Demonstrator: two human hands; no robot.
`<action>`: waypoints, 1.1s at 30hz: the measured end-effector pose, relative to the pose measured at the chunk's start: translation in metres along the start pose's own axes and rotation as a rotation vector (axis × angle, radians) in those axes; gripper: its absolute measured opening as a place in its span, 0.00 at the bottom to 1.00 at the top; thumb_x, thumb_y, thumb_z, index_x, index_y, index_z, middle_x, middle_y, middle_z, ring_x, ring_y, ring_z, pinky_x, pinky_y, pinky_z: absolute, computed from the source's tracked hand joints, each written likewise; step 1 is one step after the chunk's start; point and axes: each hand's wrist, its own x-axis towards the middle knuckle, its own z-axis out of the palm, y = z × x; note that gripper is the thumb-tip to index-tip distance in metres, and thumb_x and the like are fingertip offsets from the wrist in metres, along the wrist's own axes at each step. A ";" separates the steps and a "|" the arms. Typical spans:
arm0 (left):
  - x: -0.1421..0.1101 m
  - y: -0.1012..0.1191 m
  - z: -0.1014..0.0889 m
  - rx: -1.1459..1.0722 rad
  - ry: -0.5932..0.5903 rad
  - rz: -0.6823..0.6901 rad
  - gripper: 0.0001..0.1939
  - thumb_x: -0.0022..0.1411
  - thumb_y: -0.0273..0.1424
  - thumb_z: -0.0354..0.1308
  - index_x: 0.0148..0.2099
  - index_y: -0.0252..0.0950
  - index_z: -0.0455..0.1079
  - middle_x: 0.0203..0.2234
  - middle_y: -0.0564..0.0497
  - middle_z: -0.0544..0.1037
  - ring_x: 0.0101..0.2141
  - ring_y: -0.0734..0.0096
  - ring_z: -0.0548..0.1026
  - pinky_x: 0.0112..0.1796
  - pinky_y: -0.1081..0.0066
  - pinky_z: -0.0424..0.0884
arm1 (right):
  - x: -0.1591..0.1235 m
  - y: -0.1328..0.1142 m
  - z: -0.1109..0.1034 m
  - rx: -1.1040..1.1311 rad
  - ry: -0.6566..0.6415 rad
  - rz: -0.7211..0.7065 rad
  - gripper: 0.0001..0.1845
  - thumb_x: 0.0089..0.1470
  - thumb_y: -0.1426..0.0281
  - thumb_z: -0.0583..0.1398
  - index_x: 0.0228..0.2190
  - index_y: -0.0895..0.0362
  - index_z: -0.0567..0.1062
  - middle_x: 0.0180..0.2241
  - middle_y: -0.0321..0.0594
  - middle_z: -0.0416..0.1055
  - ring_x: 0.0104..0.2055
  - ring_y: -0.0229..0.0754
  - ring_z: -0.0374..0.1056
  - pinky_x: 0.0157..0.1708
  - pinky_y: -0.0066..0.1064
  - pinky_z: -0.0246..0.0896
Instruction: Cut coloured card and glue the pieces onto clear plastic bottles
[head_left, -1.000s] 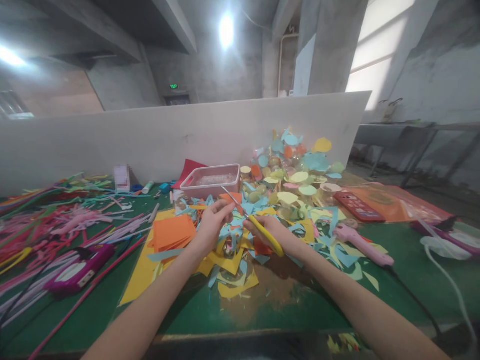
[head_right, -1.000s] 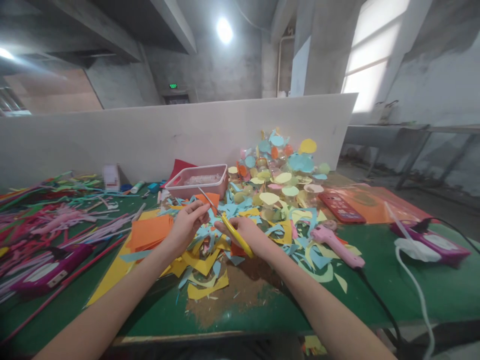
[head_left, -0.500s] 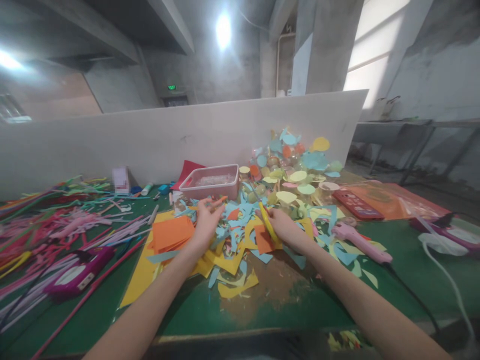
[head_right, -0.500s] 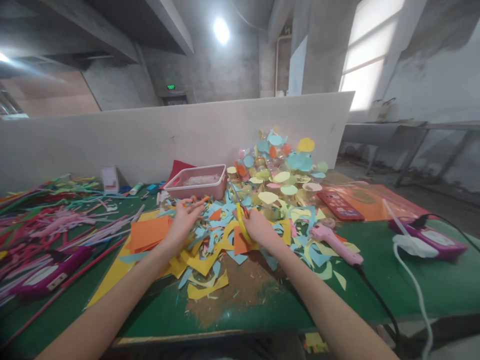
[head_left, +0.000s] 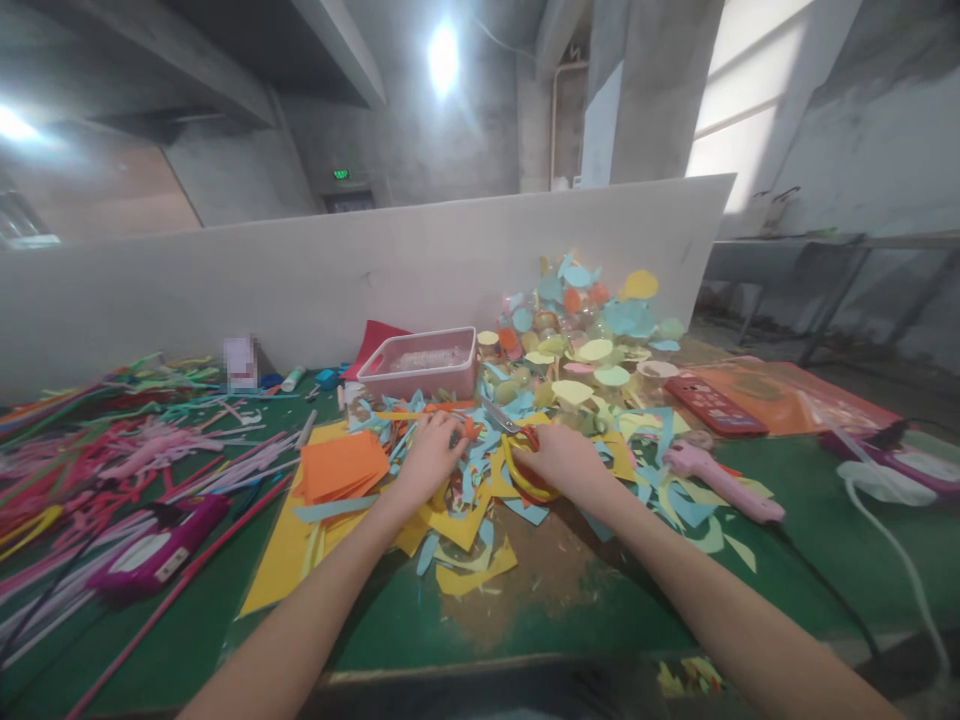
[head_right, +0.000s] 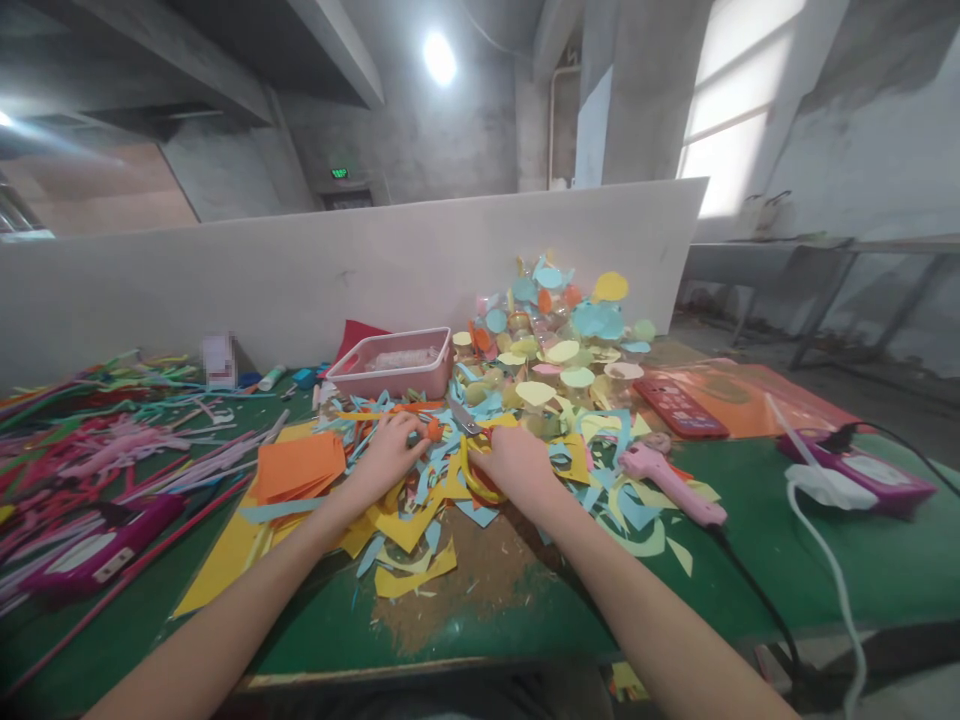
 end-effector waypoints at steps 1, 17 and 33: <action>0.000 0.002 -0.001 0.010 0.004 0.014 0.06 0.58 0.29 0.56 0.28 0.39 0.66 0.35 0.46 0.72 0.43 0.53 0.66 0.49 0.57 0.60 | 0.000 0.000 0.000 -0.004 0.004 0.002 0.15 0.56 0.59 0.56 0.31 0.58 0.73 0.32 0.54 0.76 0.35 0.55 0.73 0.27 0.34 0.53; -0.013 0.053 -0.014 -0.343 -0.005 0.002 0.07 0.68 0.36 0.48 0.42 0.40 0.64 0.37 0.51 0.76 0.39 0.67 0.74 0.42 0.67 0.66 | -0.001 -0.004 -0.002 0.376 0.206 -0.540 0.12 0.62 0.68 0.58 0.46 0.56 0.73 0.47 0.47 0.71 0.51 0.48 0.67 0.51 0.39 0.61; -0.013 0.063 -0.009 -0.758 0.118 -0.218 0.13 0.62 0.39 0.59 0.44 0.40 0.62 0.25 0.58 0.69 0.27 0.74 0.67 0.30 0.73 0.61 | -0.001 -0.005 0.004 0.538 0.234 -0.592 0.14 0.56 0.63 0.61 0.42 0.55 0.66 0.37 0.41 0.69 0.38 0.44 0.67 0.38 0.36 0.63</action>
